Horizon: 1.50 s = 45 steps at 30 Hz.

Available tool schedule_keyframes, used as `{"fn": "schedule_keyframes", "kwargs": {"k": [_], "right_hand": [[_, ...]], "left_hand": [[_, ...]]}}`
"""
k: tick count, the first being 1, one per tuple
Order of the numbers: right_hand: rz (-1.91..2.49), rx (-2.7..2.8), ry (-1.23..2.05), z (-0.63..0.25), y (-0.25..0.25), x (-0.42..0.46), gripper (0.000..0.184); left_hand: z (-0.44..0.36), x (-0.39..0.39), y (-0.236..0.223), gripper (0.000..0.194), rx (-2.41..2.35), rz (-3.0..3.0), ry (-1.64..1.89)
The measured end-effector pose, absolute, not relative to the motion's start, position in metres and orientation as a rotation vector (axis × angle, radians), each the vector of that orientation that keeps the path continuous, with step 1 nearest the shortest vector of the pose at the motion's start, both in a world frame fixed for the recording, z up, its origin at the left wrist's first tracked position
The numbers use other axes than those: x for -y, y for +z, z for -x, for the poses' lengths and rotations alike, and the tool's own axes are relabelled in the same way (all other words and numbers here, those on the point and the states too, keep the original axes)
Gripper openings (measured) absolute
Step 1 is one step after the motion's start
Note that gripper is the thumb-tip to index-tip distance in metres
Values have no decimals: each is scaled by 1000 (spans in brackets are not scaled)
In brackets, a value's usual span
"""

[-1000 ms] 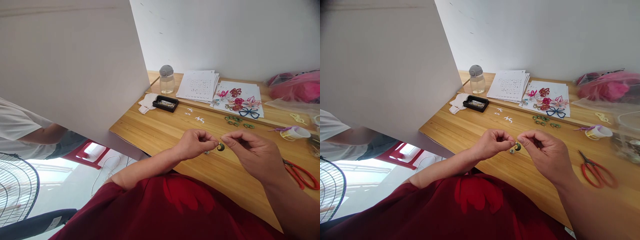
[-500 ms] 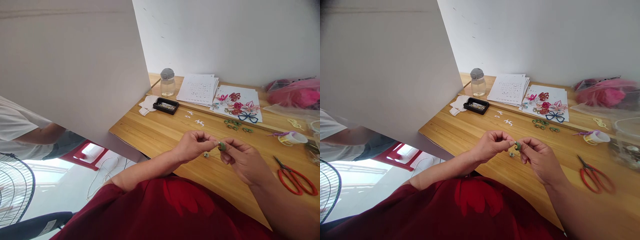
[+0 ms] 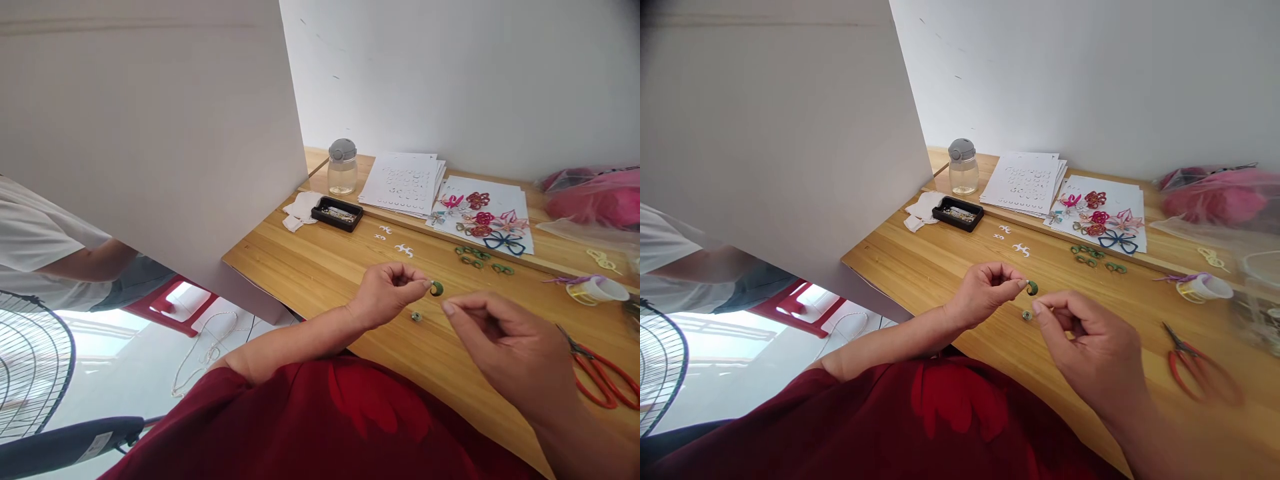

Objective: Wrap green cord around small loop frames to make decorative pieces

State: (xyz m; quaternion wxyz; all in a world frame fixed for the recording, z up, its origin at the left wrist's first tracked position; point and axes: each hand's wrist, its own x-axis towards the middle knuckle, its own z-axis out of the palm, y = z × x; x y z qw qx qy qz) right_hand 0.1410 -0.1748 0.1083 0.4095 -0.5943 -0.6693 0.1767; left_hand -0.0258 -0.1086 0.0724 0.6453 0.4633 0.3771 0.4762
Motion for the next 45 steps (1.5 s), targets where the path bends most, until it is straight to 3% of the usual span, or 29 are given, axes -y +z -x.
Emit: {"fn": "schedule_keyframes", "kwargs": {"k": [4,11,15,20,24,27,37,41,45], "right_hand": [[1434,1805,92,-150,123,163,15],[1377,1769,263,-156,118,139,17],[1397,1602,565,-160,101,130,23],[1304,1102,1297,-151,78,130,45],[1240,978,1532,-139,69,146,42],[1293,1156,1417,-135,76,161,35],[1488,1673,392,-148,130,161,23],[1474,1674,402,-149,128,151,22],[1458,1522,625,-152,109,139,27]], "left_hand": [[27,112,78,45,-844,-1088,982],[30,115,85,42,-777,-1092,907],[31,115,88,45,-769,-1064,901],[29,115,90,45,-765,-1019,961],[26,112,84,39,-757,-993,1045],[25,110,77,35,-800,-991,1095],[29,117,84,43,-838,-1116,933],[29,119,85,45,-796,-1120,899],[30,119,88,48,-762,-1081,901]]}}
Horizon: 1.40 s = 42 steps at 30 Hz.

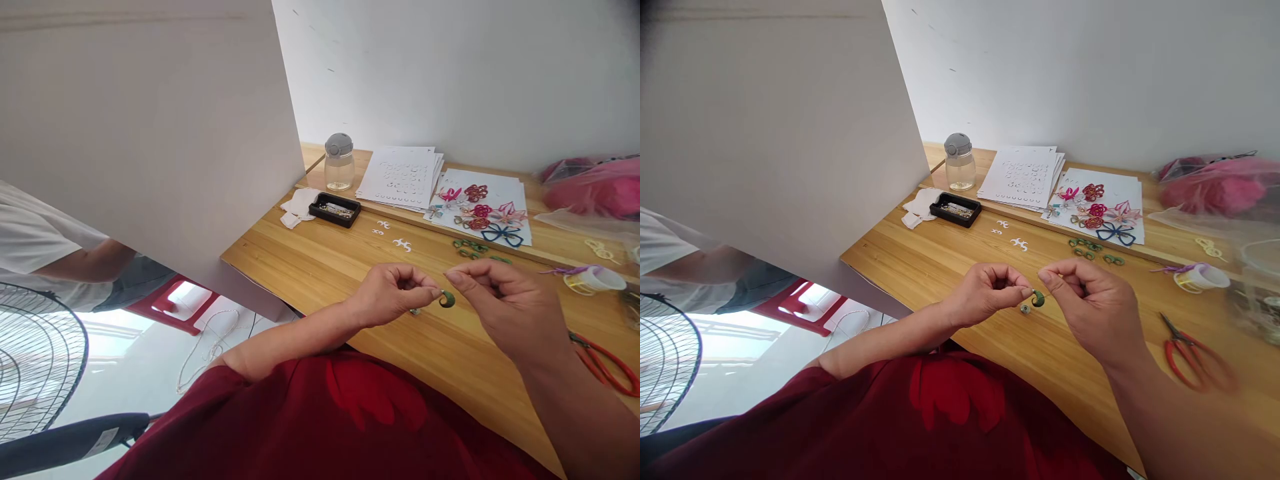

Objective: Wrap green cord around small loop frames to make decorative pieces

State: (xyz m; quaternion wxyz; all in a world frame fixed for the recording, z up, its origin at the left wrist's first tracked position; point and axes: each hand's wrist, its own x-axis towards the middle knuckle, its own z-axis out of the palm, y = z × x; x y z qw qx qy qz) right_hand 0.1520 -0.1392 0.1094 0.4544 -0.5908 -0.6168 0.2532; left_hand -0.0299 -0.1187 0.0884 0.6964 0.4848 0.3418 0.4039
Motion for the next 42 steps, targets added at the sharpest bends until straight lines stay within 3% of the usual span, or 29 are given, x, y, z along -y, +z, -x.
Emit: {"fn": "schedule_keyframes", "kwargs": {"k": [6,9,12,18,22,28,34,37,42], "right_hand": [[1255,1060,1445,-147,78,135,44],[1227,968,1619,-141,73,146,42],[1261,1114,1545,-139,78,159,40],[1385,1552,823,-144,110,168,26],[1433,1635,608,-152,124,156,27],[1354,1569,694,-157,114,135,29],[1264,1190,1275,-152,81,129,43],[1255,1063,1457,-143,72,140,42],[1371,1342,1252,-136,82,165,31]], "left_hand": [[29,116,90,49,-760,-1014,962],[26,113,84,48,-741,-1005,1026],[25,111,78,45,-810,-1027,1099],[26,112,76,39,-890,-1155,1050],[28,115,77,41,-815,-1196,969],[30,119,84,42,-747,-1168,911],[30,115,81,50,-756,-1093,984],[28,112,77,50,-774,-1077,1065],[25,110,71,42,-875,-1114,1150]]}}
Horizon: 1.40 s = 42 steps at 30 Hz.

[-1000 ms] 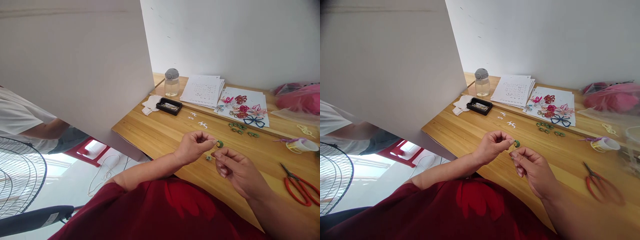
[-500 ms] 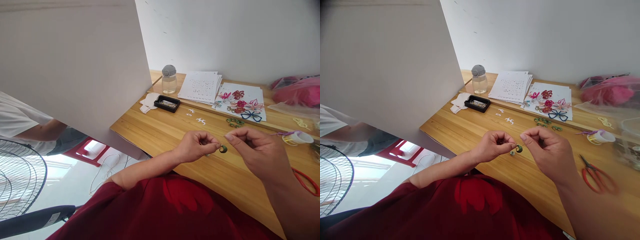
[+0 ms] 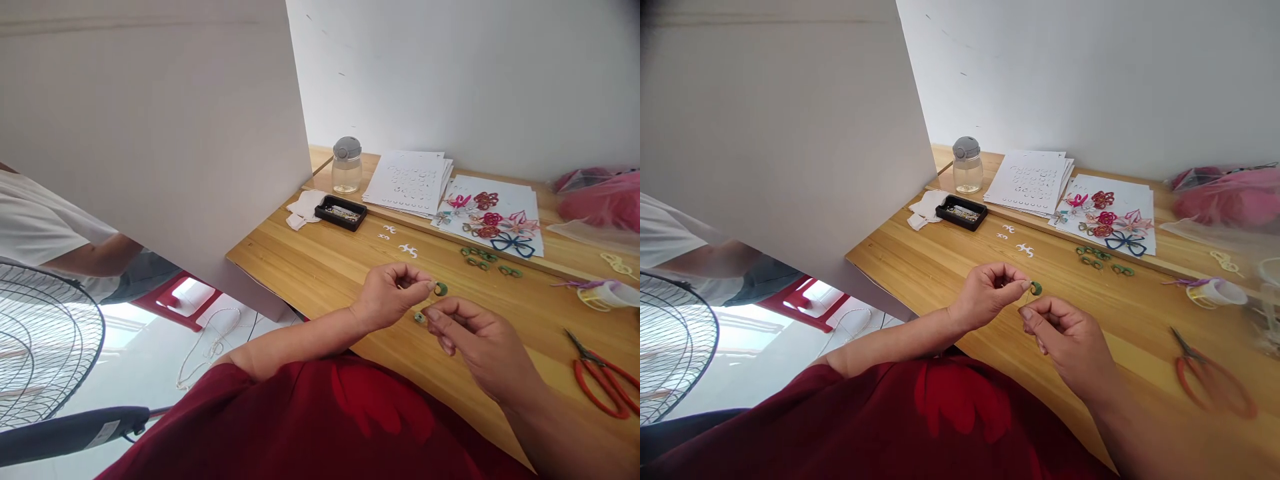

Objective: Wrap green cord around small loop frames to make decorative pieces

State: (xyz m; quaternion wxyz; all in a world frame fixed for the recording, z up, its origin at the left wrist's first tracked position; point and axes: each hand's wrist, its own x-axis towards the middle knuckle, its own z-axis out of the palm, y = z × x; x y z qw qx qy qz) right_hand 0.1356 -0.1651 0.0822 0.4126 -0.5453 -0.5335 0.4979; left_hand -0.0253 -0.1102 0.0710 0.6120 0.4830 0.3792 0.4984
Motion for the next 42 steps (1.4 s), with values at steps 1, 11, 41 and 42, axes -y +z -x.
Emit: {"fn": "schedule_keyframes", "kwargs": {"k": [1,11,41,42], "right_hand": [[1396,1451,1141,-137,87,167,28],[1405,1730,549,-163,119,138,25],[1335,1564,895,-163,115,130,35],[1320,1520,970,-163,111,127,37]], "left_hand": [[25,110,70,41,-899,-1138,1144],[33,118,82,26,-767,-1313,911],[36,119,81,23,-741,-1430,907],[36,119,80,28,-734,-1399,910]]}}
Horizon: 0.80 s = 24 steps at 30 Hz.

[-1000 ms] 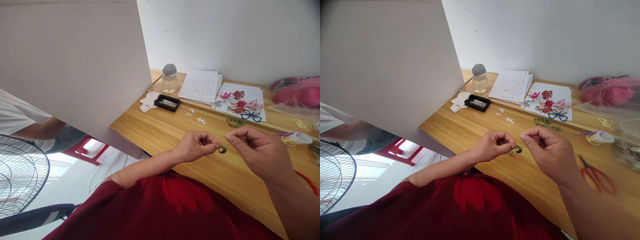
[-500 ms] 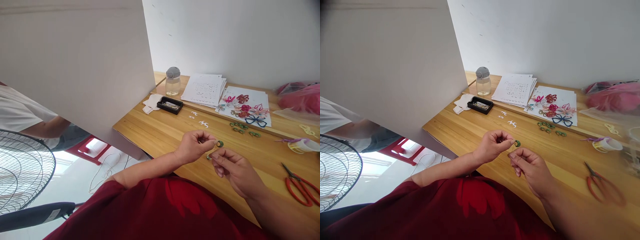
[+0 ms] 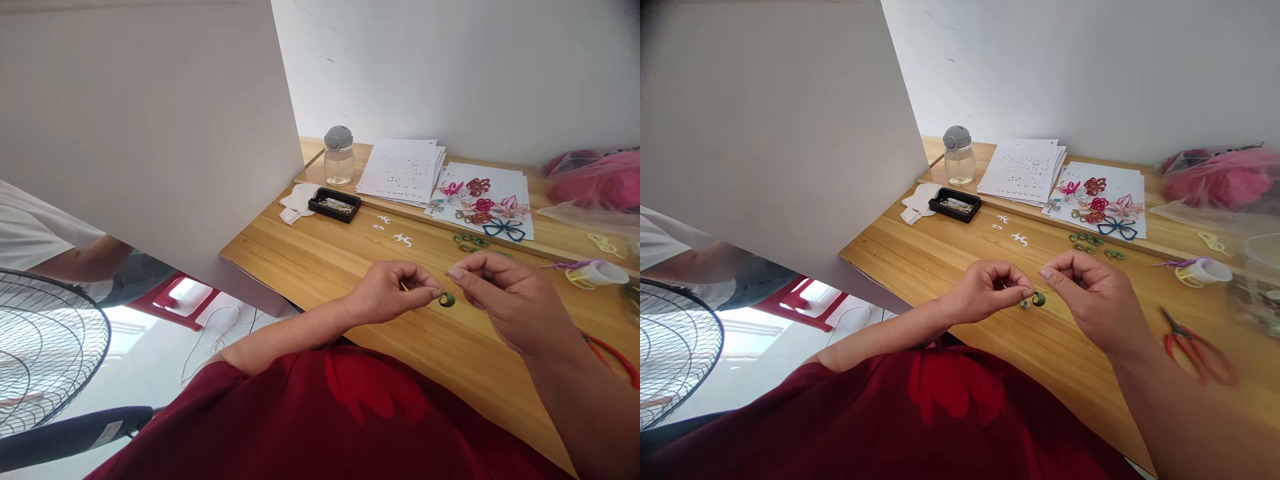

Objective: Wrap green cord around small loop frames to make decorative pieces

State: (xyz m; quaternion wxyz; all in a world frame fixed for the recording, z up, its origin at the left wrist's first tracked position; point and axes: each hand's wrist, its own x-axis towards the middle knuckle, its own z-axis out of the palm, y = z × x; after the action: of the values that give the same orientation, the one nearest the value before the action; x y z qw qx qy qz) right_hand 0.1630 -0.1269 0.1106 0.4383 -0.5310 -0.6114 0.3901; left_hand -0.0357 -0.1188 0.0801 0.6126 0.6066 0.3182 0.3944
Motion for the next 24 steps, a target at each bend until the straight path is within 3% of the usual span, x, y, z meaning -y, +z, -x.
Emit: {"fn": "schedule_keyframes", "kwargs": {"k": [6,10,14,18,24], "right_hand": [[1249,1098,1489,-152,78,131,46],[1251,1014,1656,-135,75,152,43],[1355,1398,1308,-136,92,167,35],[1416,1738,759,-152,109,159,26],[1360,1759,665,-161,115,134,33]], "left_hand": [[33,114,72,47,-750,-1224,1000],[30,110,68,44,-832,-1186,1068],[31,109,66,29,-939,-1236,1091],[34,112,71,31,-923,-1342,974],[38,116,82,26,-825,-1411,848]]}}
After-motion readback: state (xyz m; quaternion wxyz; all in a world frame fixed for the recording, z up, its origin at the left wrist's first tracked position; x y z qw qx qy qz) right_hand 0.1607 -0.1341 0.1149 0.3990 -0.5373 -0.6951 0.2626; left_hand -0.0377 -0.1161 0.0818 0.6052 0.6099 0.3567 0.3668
